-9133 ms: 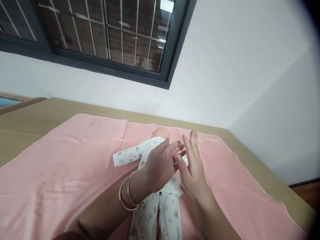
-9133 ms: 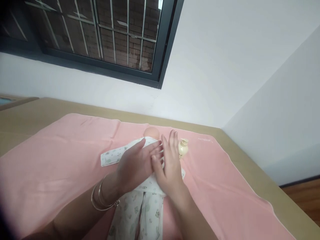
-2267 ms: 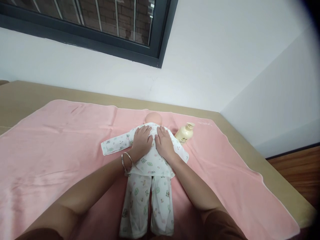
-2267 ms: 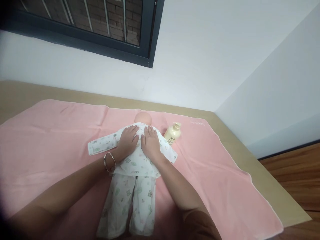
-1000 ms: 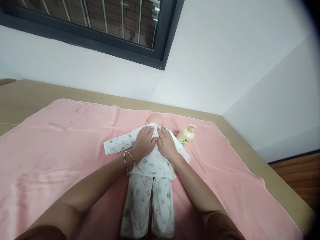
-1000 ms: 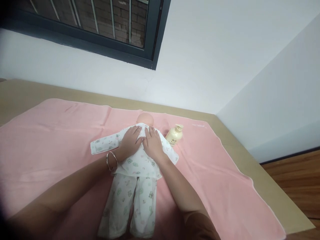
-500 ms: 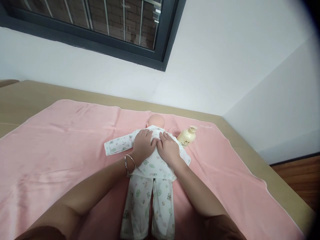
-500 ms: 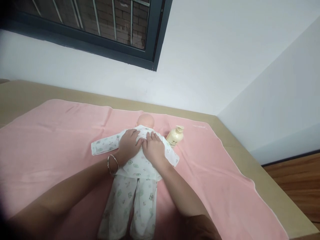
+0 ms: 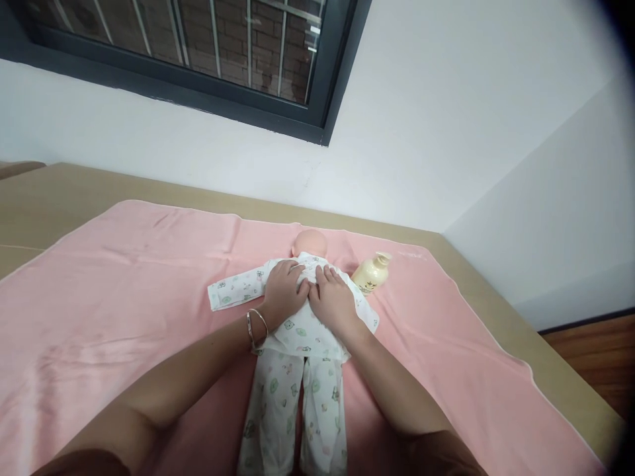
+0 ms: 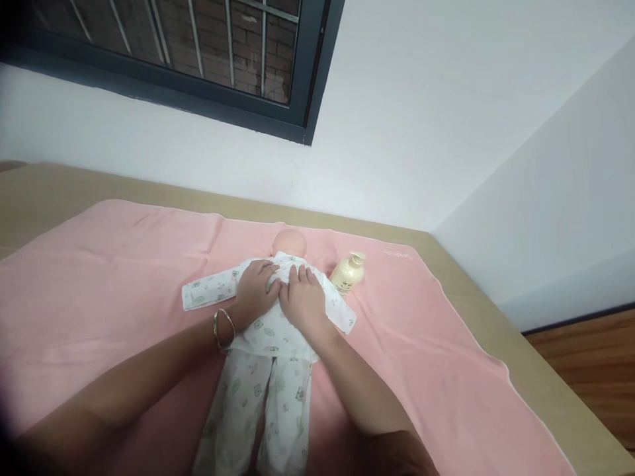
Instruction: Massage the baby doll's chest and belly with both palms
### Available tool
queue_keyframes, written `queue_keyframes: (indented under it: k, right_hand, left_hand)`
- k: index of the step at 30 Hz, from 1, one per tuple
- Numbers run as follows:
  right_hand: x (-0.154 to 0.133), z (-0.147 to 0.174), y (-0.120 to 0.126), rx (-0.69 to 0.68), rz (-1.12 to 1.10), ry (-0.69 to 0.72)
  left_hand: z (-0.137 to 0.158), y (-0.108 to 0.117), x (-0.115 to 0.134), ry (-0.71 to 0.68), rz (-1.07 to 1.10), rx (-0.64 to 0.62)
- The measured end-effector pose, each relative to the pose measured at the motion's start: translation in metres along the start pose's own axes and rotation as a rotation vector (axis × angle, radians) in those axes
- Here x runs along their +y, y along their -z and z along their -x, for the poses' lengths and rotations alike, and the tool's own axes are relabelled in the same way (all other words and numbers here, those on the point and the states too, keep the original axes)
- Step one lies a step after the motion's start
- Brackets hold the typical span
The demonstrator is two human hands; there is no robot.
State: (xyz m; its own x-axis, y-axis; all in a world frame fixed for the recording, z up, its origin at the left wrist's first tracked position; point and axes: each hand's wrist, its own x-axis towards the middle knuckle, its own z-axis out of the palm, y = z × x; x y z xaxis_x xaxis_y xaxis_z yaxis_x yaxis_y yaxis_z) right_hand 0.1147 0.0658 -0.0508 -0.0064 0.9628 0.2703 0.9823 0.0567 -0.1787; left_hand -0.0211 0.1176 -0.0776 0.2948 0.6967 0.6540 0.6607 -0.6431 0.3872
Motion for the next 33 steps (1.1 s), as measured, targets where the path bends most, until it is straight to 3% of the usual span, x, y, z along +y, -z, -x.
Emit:
queue_keyframes:
  k: [6,11,15,20,26,33]
  right_hand:
    - [0.009,-0.014,-0.005,0.027,-0.057,-0.017]
    - [0.013,-0.019,-0.009,-0.005,-0.097,0.067]
    - [0.007,-0.009,-0.005,0.025,-0.095,0.079]
    - [0.001,0.001,-0.001,0.086,-0.103,0.001]
    - [0.007,-0.004,-0.009,0.117,-0.13,-0.052]
    - [0.01,-0.007,-0.017,0.09,-0.212,-0.032]
  left_hand:
    - [-0.003,-0.015,-0.009,0.109,-0.058,-0.056]
    - [-0.002,-0.018,-0.015,-0.015,0.01,-0.087]
    - [0.002,-0.012,-0.014,-0.142,0.104,0.036]
    - [0.005,-0.007,-0.01,-0.1,0.132,0.137]
    - [0.001,-0.008,-0.008,0.055,0.037,0.024]
    - [0.0,-0.014,-0.013,0.084,-0.028,-0.083]
